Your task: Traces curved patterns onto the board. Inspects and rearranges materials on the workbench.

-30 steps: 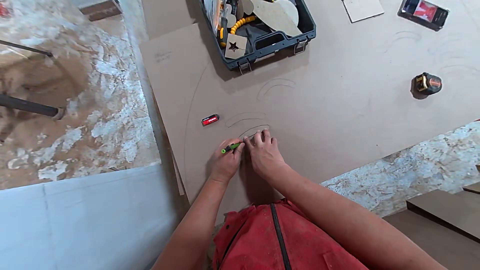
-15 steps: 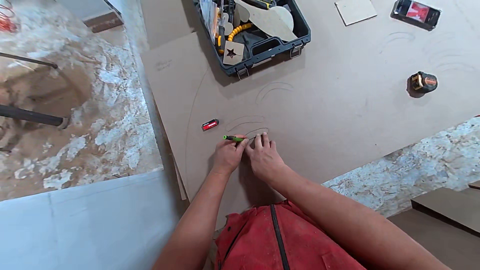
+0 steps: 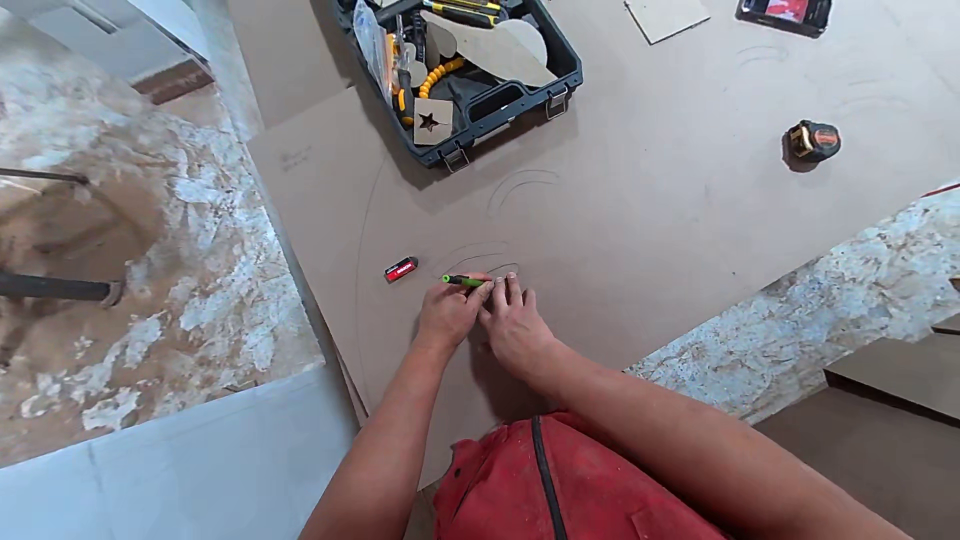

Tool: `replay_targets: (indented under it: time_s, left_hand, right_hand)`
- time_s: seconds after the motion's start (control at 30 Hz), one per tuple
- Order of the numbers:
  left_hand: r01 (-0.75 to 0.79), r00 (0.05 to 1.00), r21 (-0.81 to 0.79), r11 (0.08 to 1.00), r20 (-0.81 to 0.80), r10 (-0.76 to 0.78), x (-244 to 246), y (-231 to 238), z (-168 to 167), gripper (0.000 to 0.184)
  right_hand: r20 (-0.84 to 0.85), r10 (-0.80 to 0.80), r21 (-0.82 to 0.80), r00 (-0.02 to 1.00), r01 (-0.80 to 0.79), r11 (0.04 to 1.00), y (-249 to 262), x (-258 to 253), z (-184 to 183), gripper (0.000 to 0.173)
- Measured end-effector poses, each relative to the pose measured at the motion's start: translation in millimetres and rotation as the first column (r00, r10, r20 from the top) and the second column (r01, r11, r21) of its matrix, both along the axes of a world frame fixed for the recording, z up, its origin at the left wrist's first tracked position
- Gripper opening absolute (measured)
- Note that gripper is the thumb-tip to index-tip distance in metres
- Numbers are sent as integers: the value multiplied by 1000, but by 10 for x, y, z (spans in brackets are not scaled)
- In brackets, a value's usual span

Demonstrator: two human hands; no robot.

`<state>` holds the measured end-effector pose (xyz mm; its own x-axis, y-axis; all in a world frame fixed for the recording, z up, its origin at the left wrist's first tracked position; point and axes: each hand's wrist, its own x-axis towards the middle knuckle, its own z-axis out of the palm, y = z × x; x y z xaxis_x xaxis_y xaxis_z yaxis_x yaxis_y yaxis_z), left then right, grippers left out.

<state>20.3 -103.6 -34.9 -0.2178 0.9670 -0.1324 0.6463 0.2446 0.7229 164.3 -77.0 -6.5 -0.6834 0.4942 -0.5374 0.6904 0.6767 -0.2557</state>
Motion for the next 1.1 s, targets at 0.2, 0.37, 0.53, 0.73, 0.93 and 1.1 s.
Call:
replay_targets:
  time_s: [0.2, 0.37, 0.53, 0.73, 0.93, 1.1]
  left_hand:
    - [38, 997, 10, 999, -68, -37, -28, 8, -17, 17]
    - [11, 999, -52, 999, -46, -14, -15, 26, 59, 15]
    - [41, 997, -84, 996, -58, -46, -37, 70, 116, 16]
    - [59, 996, -93, 994, -62, -64, -46, 91, 108, 17]
    - [56, 997, -69, 996, -46, -59, -14, 95, 92, 14]
    - [211, 963, -9, 977, -168, -209, 58, 187, 54, 16]
  right_hand:
    - [47, 20, 68, 999, -23, 997, -57, -63, -49, 72]
    - [45, 9, 91, 999, -13, 996, -139, -60, -36, 67]
    - [-210, 95, 139, 973, -66, 988, -346, 65, -149, 41]
    - [-321, 41, 70, 946, -19, 997, -309, 44, -426, 58]
    - [-316, 87, 84, 945, -64, 994, -292, 28, -500, 64]
    - [-270, 122, 76, 955, -105, 992, -247, 16, -454, 62]
